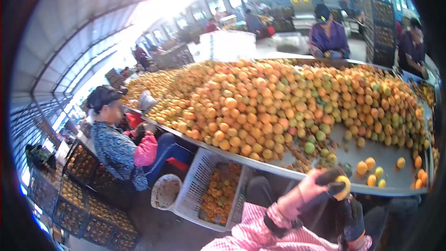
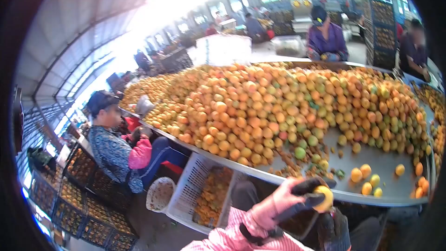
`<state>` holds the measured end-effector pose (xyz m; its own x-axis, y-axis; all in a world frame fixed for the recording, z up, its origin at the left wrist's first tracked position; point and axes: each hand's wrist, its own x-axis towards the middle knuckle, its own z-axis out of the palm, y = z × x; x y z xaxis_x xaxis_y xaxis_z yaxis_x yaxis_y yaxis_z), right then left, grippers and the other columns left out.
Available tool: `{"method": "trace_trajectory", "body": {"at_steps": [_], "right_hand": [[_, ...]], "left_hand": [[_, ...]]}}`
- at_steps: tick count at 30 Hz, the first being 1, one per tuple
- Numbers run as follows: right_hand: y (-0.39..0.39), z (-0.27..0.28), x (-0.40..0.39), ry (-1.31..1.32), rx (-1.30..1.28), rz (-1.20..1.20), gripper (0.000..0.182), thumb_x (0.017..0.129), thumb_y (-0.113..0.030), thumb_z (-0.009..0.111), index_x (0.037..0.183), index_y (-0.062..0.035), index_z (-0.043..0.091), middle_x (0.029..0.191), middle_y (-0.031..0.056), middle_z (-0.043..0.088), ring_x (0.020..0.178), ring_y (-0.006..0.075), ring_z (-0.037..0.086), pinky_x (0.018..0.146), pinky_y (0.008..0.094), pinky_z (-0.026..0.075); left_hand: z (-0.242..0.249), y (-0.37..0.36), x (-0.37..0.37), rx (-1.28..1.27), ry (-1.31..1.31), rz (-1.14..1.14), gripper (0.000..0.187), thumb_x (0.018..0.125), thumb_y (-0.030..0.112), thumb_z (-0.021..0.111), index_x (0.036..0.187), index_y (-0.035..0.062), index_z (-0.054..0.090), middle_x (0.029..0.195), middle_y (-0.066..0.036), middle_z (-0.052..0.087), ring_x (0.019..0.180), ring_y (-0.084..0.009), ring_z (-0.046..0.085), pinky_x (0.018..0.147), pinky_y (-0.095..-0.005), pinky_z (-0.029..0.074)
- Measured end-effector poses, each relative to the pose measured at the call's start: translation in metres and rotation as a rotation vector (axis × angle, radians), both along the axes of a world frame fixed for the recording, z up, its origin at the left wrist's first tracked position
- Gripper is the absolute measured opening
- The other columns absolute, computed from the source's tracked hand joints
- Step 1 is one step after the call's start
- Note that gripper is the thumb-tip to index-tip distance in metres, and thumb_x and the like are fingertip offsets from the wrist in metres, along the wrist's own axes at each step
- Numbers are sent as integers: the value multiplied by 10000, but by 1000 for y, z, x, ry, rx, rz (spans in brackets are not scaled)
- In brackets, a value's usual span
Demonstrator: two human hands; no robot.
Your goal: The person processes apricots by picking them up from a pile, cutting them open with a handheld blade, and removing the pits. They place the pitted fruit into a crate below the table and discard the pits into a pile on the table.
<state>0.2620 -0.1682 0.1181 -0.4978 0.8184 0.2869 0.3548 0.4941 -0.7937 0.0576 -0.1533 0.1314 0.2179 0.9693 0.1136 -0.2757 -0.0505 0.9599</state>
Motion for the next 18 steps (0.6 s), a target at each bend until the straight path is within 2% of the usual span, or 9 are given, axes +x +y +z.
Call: {"method": "trace_trajectory", "body": {"at_steps": [1,3,4,7,9,11,13,14,18], "right_hand": [[-2,10,10,75,-444,1,181,894,-195,560,969,-30,574,825,98,579,691,240,564,597,365,443],[9,-13,14,63,-168,92,203,872,-162,581,1020,-24,566,875,76,597,742,195,579,626,320,456],[6,9,6,211,-327,59,207,888,-154,580,1032,-6,564,810,63,604,706,150,556,605,307,445],[-4,10,-20,369,-161,-7,204,904,-109,572,1053,29,551,764,67,624,691,114,545,601,293,441],[-8,9,-32,715,-463,51,206,916,-122,559,1053,32,567,790,92,629,721,110,550,600,292,442],[-7,2,-21,604,-611,26,227,909,-114,561,1076,40,568,844,146,629,747,182,599,606,320,461],[0,4,-11,288,-357,201,254,896,-109,571,1102,40,561,882,209,609,795,297,619,614,374,476],[8,17,-6,144,-207,267,291,856,-107,602,1116,18,566,943,236,591,800,365,601,647,399,484],[25,30,-6,162,-113,303,275,865,-118,574,1119,-14,589,960,231,592,828,335,607,684,397,477]], "left_hand": [[11,2,-12,59,-33,-77,427,726,51,680,1132,-31,580,1042,-65,643,964,-124,591,886,-293,468],[-2,5,-4,-107,-332,-37,376,733,49,676,1081,-63,587,1009,-105,640,904,-185,629,823,-314,509],[4,-2,10,-180,-386,83,355,772,70,661,1097,-48,579,987,-97,638,884,-183,630,815,-314,516],[-2,-21,36,-75,-468,258,568,830,346,658,1223,-13,459,1048,-164,612,928,-273,634,817,-399,539],[-21,-27,34,-10,-417,247,588,830,360,656,1252,12,441,1120,-154,583,957,-273,616,837,-411,526],[-4,-26,26,-104,-463,238,639,822,349,666,1277,-23,415,1105,-183,580,941,-286,615,828,-417,526],[-2,-18,9,8,-487,104,694,809,348,680,1286,-70,397,1079,-212,580,915,-298,619,808,-416,531],[1,-18,0,-78,-584,80,413,768,114,688,1113,-72,555,1005,-162,633,894,-264,638,805,-360,520],[17,-8,-23,-71,-263,48,443,763,94,677,1144,-98,560,979,-143,645,862,-202,637,800,-287,503]]}}
